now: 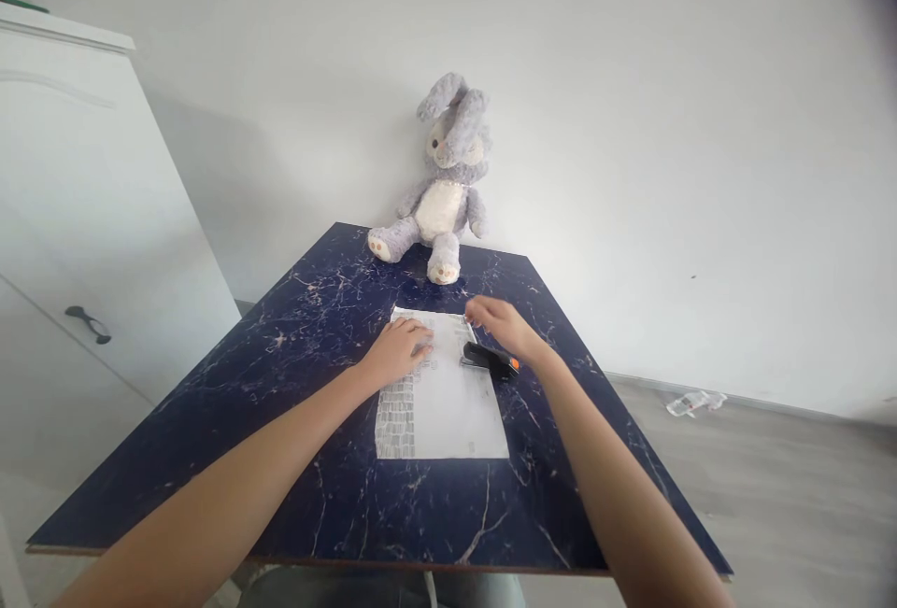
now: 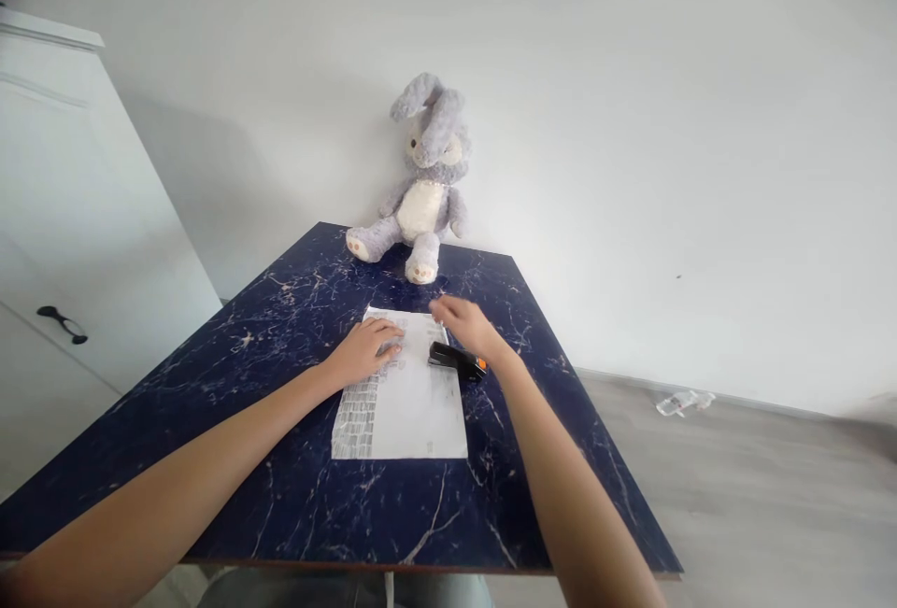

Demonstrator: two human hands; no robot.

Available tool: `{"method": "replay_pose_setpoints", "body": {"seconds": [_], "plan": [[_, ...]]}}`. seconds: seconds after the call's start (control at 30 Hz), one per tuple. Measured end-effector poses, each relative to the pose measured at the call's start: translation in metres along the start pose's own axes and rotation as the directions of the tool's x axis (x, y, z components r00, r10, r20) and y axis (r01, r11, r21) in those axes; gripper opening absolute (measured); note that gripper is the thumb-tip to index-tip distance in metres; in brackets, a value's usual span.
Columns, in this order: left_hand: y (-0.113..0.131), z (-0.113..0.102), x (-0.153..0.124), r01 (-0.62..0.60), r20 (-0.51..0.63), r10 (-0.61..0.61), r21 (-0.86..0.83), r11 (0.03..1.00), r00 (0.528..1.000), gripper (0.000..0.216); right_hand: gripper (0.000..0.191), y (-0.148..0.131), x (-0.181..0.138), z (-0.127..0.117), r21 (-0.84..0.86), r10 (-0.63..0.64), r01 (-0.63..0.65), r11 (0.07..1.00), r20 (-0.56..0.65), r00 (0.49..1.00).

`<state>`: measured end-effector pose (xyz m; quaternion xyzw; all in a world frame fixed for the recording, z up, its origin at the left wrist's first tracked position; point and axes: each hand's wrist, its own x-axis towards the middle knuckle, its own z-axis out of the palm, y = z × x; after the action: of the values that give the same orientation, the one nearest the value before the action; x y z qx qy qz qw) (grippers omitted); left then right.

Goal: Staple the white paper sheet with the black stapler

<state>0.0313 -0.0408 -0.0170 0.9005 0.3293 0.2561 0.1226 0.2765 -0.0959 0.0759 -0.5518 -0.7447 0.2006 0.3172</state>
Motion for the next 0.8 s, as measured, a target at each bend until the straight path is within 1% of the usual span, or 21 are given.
{"method": "replay_pose_setpoints", "body": {"seconds": [0.03,0.07,0.1,0.13,0.17,0.27,0.37,0.43,0.5,0.57,0.6,0.63,0.7,0.77,0.8], "plan": [[0.0,0.0,-0.001,-0.006,0.024,0.005,0.033,0.999,1.0,0.033,0.032,-0.001,-0.006,-0.003,-0.041,-0.067,0.073,0.996,0.139,0.988],[0.001,0.0,-0.002,-0.011,0.042,0.009,0.058,0.998,0.999,0.034,0.033,0.0,-0.013,-0.005,-0.07,-0.111,0.132,0.989,0.246,0.963],[0.001,0.0,-0.002,-0.014,0.053,0.01,0.076,0.997,0.999,0.035,0.037,0.002,-0.02,-0.007,-0.092,-0.131,0.169,0.981,0.318,0.939],[0.002,0.0,-0.003,-0.014,0.06,0.009,0.087,0.996,0.998,0.035,0.039,0.006,-0.027,-0.007,-0.116,-0.13,0.181,0.977,0.357,0.925],[0.002,-0.001,-0.003,-0.014,0.065,0.008,0.094,0.995,0.998,0.035,0.038,0.012,-0.033,-0.008,-0.144,-0.114,0.178,0.973,0.371,0.922],[0.002,-0.003,-0.002,-0.019,0.077,0.012,0.097,0.995,0.997,0.034,0.023,0.036,-0.045,-0.017,-0.245,-0.068,0.168,0.955,0.372,0.926],[0.002,-0.003,-0.001,-0.009,0.076,0.002,0.087,0.996,0.997,0.034,0.023,0.062,-0.051,-0.035,-0.286,-0.052,0.163,0.944,0.358,0.932],[0.002,-0.002,-0.001,-0.001,0.07,-0.004,0.075,0.997,0.998,0.033,0.025,0.074,-0.054,-0.044,-0.3,-0.009,0.101,0.949,0.294,0.956],[0.0,-0.001,0.0,-0.002,0.058,-0.002,0.058,0.998,0.998,0.032,0.028,0.075,-0.053,-0.045,-0.312,0.056,-0.005,0.95,0.154,0.986],[-0.003,0.002,0.0,-0.009,0.039,0.008,0.031,0.999,0.999,0.031,0.03,0.062,-0.05,-0.033,-0.298,0.091,-0.091,0.95,-0.014,0.996],[-0.005,0.003,0.001,-0.013,0.025,0.013,0.011,1.0,1.0,0.03,0.03,0.052,-0.048,-0.022,-0.283,0.077,-0.092,0.955,-0.063,0.995],[-0.007,0.005,0.002,-0.016,0.006,0.016,-0.015,1.0,1.0,0.028,0.031,0.04,-0.045,-0.009,-0.267,0.045,-0.065,0.961,-0.08,0.996],[-0.011,0.005,0.004,-0.01,-0.055,0.005,-0.095,0.995,0.998,0.024,0.031,0.017,-0.041,0.02,-0.246,-0.015,0.009,0.969,-0.026,1.0],[-0.015,0.002,0.006,0.028,-0.167,-0.06,-0.187,0.982,0.984,0.021,0.027,-0.001,-0.038,0.047,-0.256,-0.041,0.047,0.966,0.027,0.999],[-0.017,-0.001,0.007,0.054,-0.233,-0.107,-0.223,0.973,0.967,0.023,0.025,-0.007,-0.037,0.058,-0.267,-0.039,0.049,0.963,0.043,0.998]]}}
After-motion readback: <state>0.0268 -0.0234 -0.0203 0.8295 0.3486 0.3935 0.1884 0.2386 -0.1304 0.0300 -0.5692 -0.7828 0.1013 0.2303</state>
